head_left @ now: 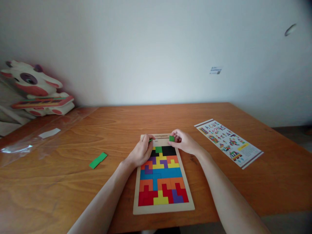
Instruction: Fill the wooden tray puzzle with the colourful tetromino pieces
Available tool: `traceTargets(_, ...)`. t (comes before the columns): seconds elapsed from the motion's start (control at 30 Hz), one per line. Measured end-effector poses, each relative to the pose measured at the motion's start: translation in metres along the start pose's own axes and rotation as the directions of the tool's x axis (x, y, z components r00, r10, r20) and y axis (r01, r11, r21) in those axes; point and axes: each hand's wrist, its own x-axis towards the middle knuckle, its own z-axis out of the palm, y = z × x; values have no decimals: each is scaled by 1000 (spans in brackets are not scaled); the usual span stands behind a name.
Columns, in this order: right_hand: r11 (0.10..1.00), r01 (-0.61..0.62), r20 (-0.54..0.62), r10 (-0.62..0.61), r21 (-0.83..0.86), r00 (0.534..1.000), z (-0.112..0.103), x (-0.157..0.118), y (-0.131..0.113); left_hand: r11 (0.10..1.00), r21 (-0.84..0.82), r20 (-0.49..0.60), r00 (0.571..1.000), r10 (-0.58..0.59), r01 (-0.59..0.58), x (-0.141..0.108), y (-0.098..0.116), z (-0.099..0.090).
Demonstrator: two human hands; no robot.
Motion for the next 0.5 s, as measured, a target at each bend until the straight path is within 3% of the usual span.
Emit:
traceTargets(0.07,1000,-1,-37,2,24,999,1,1,1,999,-38,8,1000,-24,24,-1,0,-1)
traceTargets(0.13,997,-34,-72,39,64,997,1,3,1,988,-126,-50,994,-101,94,1,-2,-1)
traceTargets(0.23,980,-115,-84,130,161,988,-1,5,1,924,-338,-144,960,-239,179,6,-9,2)
traceTargets(0.33,969,-138,-68,155,206,986,-5,4,-2,862,-469,-182,934,-308,193,10,-15,4)
traceTargets(0.43,990,-108,-3,108,87,994,-9,1,-8,886,-422,-162,946,-281,191,8,-12,2)
traceTargets(0.5,997,-52,62,55,-59,997,-10,-2,-13,958,-256,-104,981,-164,133,6,-6,-1)
